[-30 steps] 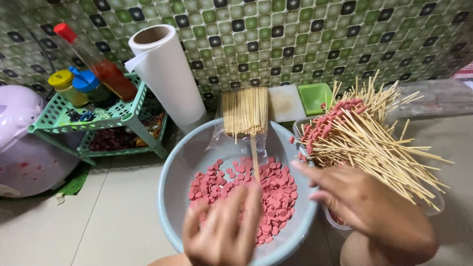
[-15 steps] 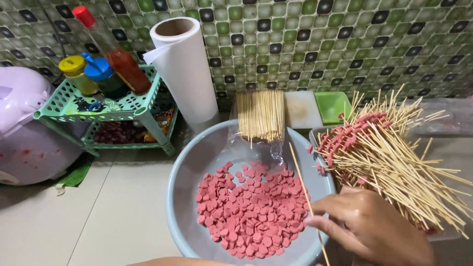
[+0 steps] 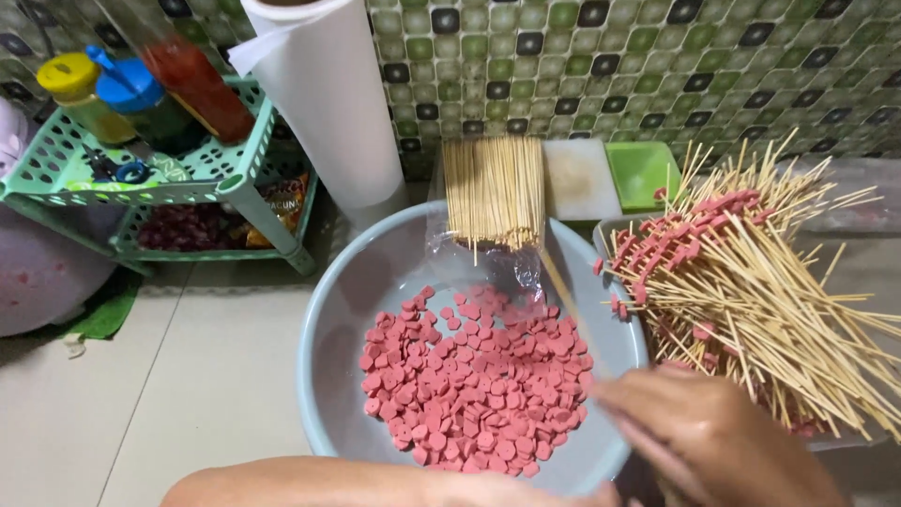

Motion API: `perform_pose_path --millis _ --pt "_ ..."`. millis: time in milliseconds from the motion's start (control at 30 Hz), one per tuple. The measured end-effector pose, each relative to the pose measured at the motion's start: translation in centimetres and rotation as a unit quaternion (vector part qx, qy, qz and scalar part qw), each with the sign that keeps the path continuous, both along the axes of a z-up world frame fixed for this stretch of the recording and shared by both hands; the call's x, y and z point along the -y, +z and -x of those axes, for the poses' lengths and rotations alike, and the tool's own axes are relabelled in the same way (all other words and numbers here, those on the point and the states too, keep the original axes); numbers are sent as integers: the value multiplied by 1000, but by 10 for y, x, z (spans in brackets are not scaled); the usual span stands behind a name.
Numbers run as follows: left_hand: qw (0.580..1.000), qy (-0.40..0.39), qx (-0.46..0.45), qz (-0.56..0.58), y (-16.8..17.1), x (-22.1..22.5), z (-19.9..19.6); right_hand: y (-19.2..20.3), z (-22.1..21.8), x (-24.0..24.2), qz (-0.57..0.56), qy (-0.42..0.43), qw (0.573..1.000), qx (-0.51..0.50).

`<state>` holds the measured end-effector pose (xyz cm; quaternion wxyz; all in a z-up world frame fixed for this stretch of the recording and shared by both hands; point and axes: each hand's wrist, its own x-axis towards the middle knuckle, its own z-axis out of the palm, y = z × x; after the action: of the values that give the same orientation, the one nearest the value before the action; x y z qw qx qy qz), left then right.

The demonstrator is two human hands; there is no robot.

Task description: The person is manually skewering small heart-shaped food pieces onto wooden sticks.

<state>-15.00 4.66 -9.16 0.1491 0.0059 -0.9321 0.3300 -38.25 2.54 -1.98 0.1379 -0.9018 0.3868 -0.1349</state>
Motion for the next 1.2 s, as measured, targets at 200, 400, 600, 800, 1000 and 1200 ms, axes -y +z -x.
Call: perform_pose_path --millis 200,400,600,800,1000,1200 --pt "958 53 -27 -281 -27 72 -18 17 23 3 82 -170 982 8" --pt "795 452 82 -398 -119 122 -43 19 37 1 56 -172 984 -3" --pt "872 444 34 -202 -134 100 -17 14 46 -1 77 -144 987 -8" --pt "862 400 85 -300 -105 112 -22 10 53 0 50 -104 993 -14" --pt "801 314 -38 -509 2 104 -54 7 61 -3 32 -18 998 -53" --pt "729 321 -137 -589 77 66 -83 13 49 -4 3 34 998 -52"
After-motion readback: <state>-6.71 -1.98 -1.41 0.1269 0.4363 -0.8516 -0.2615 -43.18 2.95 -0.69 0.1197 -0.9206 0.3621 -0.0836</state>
